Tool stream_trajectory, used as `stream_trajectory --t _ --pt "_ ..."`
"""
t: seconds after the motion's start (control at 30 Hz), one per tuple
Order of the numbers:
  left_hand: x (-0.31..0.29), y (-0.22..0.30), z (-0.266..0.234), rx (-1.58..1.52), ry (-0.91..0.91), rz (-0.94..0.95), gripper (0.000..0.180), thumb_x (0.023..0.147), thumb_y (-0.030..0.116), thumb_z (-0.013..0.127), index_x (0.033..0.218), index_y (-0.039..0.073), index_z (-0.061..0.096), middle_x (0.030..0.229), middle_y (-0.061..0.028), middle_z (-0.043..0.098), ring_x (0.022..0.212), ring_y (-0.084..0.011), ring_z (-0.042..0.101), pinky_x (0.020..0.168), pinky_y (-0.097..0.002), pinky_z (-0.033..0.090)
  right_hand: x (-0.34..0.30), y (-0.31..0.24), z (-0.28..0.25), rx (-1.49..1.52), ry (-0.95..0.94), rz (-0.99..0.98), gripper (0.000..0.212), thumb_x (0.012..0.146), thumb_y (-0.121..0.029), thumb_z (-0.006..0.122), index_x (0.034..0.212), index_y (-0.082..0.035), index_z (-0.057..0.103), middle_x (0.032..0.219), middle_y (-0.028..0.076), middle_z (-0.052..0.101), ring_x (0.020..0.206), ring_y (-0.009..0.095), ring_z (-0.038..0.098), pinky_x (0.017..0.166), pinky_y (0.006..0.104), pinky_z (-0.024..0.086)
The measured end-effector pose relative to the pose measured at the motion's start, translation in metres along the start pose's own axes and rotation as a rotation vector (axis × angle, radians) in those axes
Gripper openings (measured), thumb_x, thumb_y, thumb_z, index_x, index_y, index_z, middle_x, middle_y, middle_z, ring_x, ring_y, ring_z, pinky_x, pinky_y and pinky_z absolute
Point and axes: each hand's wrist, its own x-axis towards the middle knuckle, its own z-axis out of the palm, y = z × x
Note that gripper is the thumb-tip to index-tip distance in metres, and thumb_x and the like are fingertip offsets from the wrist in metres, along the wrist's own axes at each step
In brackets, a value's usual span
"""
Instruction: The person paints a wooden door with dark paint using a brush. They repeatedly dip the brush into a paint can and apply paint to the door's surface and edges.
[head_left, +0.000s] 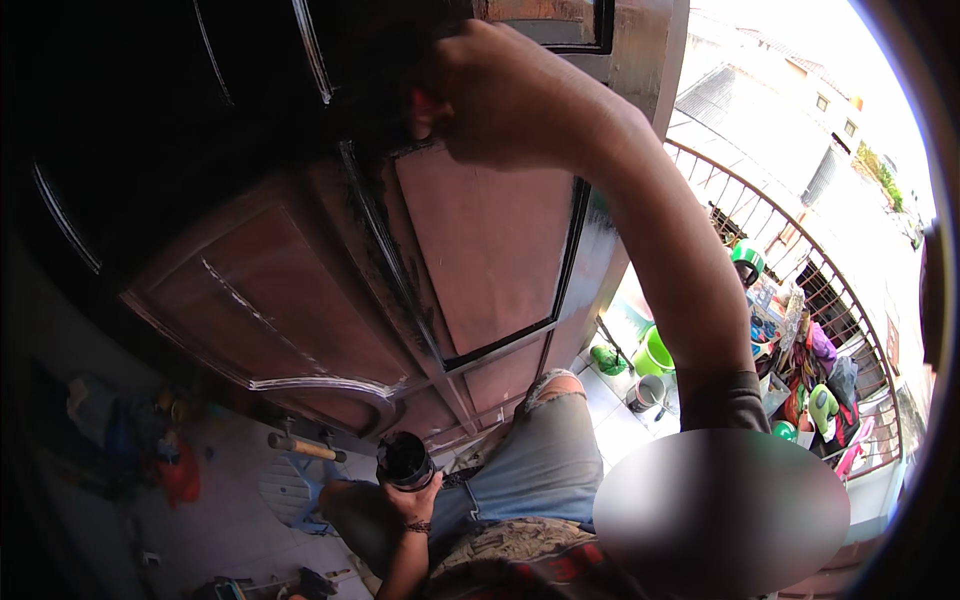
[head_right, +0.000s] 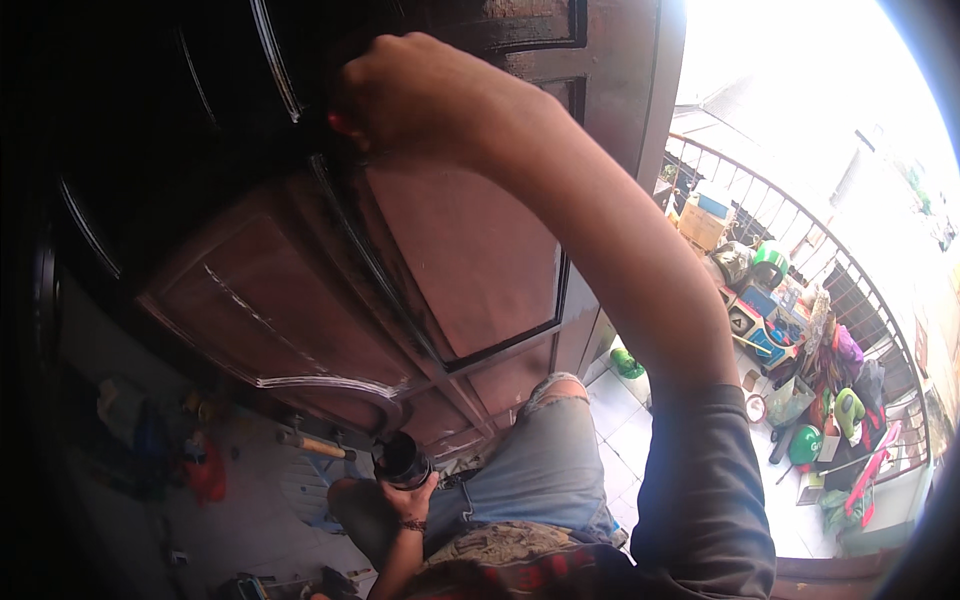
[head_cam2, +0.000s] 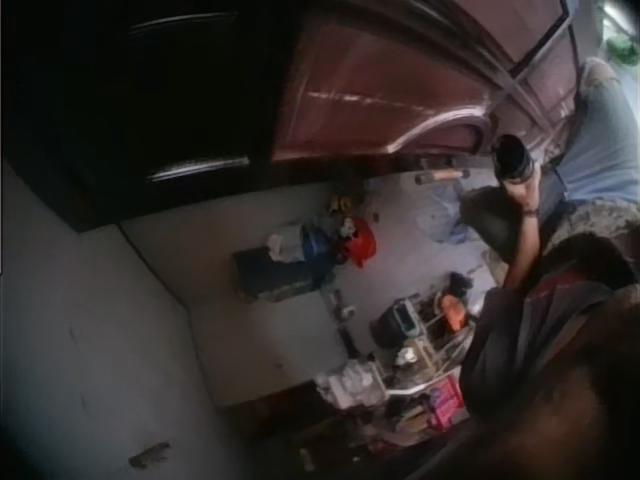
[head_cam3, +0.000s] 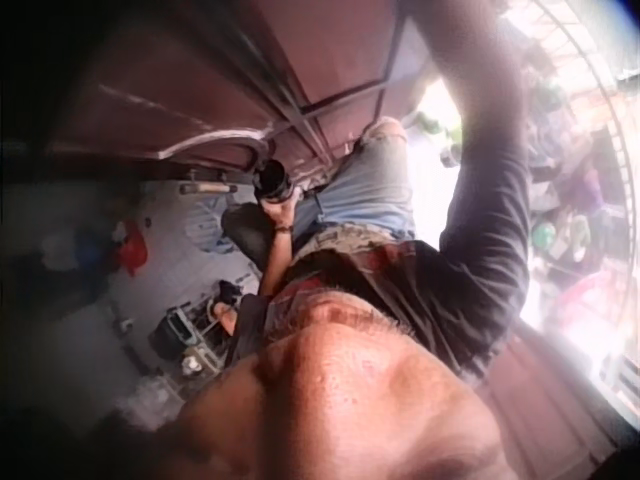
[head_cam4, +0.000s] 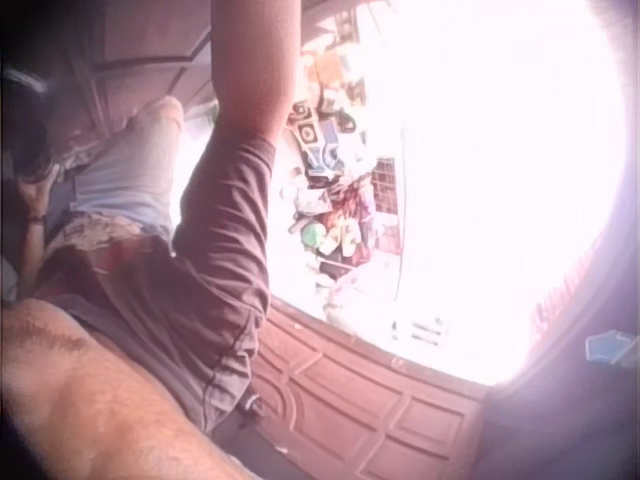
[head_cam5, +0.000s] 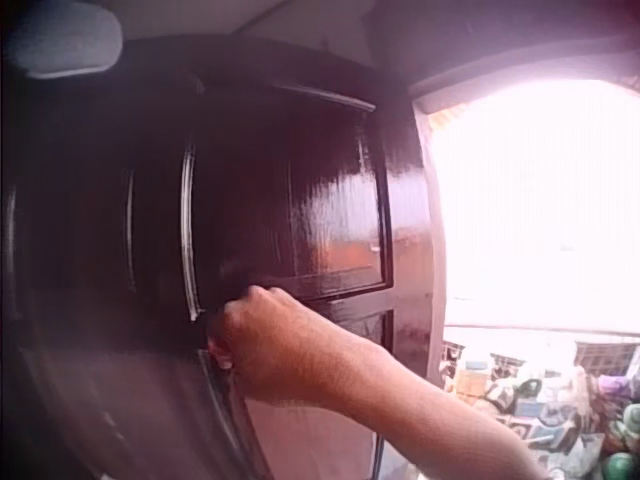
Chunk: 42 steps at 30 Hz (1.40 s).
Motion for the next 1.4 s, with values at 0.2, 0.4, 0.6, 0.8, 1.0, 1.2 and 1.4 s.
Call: stream_trajectory --t 0.2,0.4,0.6,0.8,1.0,1.2,1.4 --pt "-0.001 0.004 -0.002 -0.035 0.061 -0.077 0.109 0.054 0.028 0.096 0.141 -0.004 0.039 0.129 -0.0173 0.057 0.115 -0.0283 0.060 0.103 -0.0413 0.046 0.016 -0.012 0.000 0.349 0.102 -0.062 0.012 0.078 -0.010 0.071 0.089 -0.010 0.077 0.088 0.014 0.074 0.086 0.029 0.072 0.080 0.0386 0.058" --pt "0.000 0.013 0.001 -0.073 0.020 -0.083 0.105 0.055 0.028 0.096 0.139 -0.003 0.040 0.125 -0.0163 0.059 0.112 -0.0275 0.062 0.100 -0.0408 0.049 -0.038 0.076 -0.019 0.209 0.111 0.304 0.010 0.077 -0.006 0.082 0.084 -0.006 0.074 0.090 0.002 0.074 0.084 0.015 0.071 0.082 0.0310 0.057" --pt "0.002 0.012 -0.001 -0.082 -0.015 -0.095 0.105 0.055 0.027 0.095 0.139 -0.002 0.040 0.126 -0.0164 0.059 0.114 -0.0278 0.062 0.101 -0.0411 0.048 -0.050 0.049 -0.016 -0.201 0.196 0.302 0.010 0.082 0.004 0.070 0.085 -0.006 0.072 0.083 0.011 0.075 0.077 0.020 0.074 0.072 0.0350 0.061" --pt "0.003 0.014 -0.006 -0.132 0.030 -0.055 0.105 0.054 0.026 0.096 0.138 -0.002 0.040 0.127 -0.0167 0.058 0.115 -0.0281 0.061 0.102 -0.0412 0.048 -0.025 -0.033 0.034 0.216 0.366 -0.006 0.015 0.085 -0.003 0.073 0.100 -0.006 0.072 0.087 0.010 0.073 0.076 0.021 0.073 0.068 0.0326 0.057" --pt "0.002 0.017 -0.007 -0.144 0.059 -0.105 0.107 0.054 0.025 0.096 0.140 -0.003 0.038 0.127 -0.0161 0.058 0.115 -0.0272 0.061 0.103 -0.0409 0.048 -0.046 0.003 0.040 0.751 0.574 0.465 0.012 0.084 -0.007 0.073 0.093 0.002 0.071 0.083 0.010 0.075 0.074 0.014 0.072 0.071 0.0276 0.057" --pt "0.002 0.020 -0.006 -0.208 0.009 -0.108 0.107 0.055 0.027 0.096 0.140 -0.003 0.038 0.127 -0.0160 0.058 0.114 -0.0274 0.061 0.101 -0.0411 0.048 -0.056 -0.020 0.030 0.780 0.679 0.489 0.016 0.086 -0.007 0.073 0.096 0.005 0.068 0.084 0.013 0.073 0.074 0.018 0.073 0.068 0.0292 0.060" --pt "0.001 0.006 -0.004 -0.162 0.064 -0.039 0.106 0.056 0.027 0.096 0.140 -0.003 0.039 0.125 -0.0157 0.059 0.113 -0.0272 0.062 0.100 -0.0409 0.049 -0.040 0.016 0.042 0.326 0.575 0.530 0.011 0.086 -0.005 0.071 0.093 0.003 0.070 0.076 0.010 0.072 0.066 0.014 0.071 0.060 0.0255 0.057"
